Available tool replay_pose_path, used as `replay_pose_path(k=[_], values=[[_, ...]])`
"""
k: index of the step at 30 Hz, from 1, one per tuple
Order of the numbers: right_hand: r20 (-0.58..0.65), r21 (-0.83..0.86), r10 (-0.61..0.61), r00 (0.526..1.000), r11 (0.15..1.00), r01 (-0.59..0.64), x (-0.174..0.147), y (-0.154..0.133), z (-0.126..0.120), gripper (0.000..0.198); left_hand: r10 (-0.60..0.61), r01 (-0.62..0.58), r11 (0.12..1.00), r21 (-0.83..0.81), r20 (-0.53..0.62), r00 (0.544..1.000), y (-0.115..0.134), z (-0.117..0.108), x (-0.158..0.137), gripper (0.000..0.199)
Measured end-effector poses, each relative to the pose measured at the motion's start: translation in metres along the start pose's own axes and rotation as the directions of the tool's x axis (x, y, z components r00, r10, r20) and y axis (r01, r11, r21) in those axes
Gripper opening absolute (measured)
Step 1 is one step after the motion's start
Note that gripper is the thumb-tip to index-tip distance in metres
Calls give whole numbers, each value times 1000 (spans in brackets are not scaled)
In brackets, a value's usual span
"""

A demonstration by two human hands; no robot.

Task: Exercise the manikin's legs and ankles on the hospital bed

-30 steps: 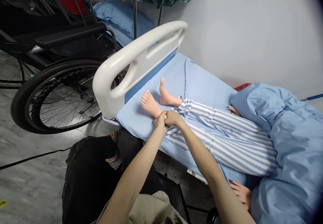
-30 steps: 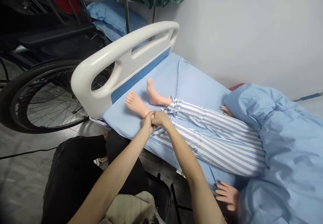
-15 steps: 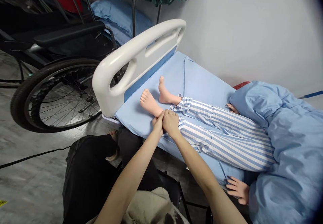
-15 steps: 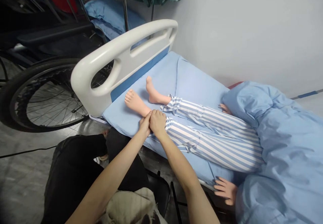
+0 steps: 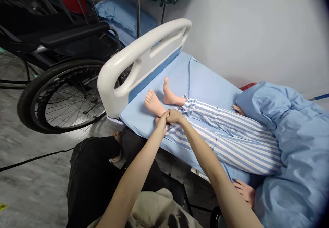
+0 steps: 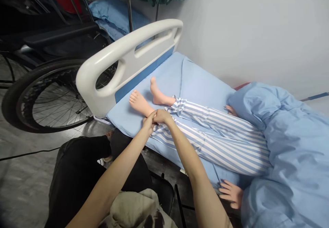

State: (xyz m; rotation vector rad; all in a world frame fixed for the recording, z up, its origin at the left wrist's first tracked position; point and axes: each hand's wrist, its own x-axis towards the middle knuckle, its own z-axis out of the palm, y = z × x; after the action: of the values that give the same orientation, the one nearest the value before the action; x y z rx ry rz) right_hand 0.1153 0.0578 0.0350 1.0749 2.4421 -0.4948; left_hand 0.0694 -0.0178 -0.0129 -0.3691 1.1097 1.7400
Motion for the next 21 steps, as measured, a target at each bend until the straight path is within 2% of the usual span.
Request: replay_pose_path(k=[3,5,7,9,11,14,18,21], values=[[-144,-38,38,989,998,-44,-8,-4,5,39,45,-28,994,-104,165,985,-5,-17,3,34],[-244,-77,81,966,992,-102,-16,-12,13,40,42,-15,992,-126,213,976,-7,-25,3,35],[-366,-117,105,924,980,-158,-25,-22,25,36,27,-7,996,-94,213,977,-6,-30,1,32],[-491,-145,106,865,969,-201,-32,-32,37,30,32,-28,999,-29,166,986,-4,-31,-4,26],[-549,-159,102,830,962,-223,-37,-38,45,27,45,-50,998,34,116,992,-1,-30,-11,20],[-510,-171,90,855,964,-204,-36,-39,43,25,37,-43,994,104,59,998,3,-23,-18,17],[-355,-125,79,932,983,-131,-26,-29,25,27,19,-13,987,162,-33,999,6,-10,-11,24],[-261,-59,80,962,993,-99,-17,-21,15,34,21,-9,989,148,-85,996,7,-4,-1,32]])
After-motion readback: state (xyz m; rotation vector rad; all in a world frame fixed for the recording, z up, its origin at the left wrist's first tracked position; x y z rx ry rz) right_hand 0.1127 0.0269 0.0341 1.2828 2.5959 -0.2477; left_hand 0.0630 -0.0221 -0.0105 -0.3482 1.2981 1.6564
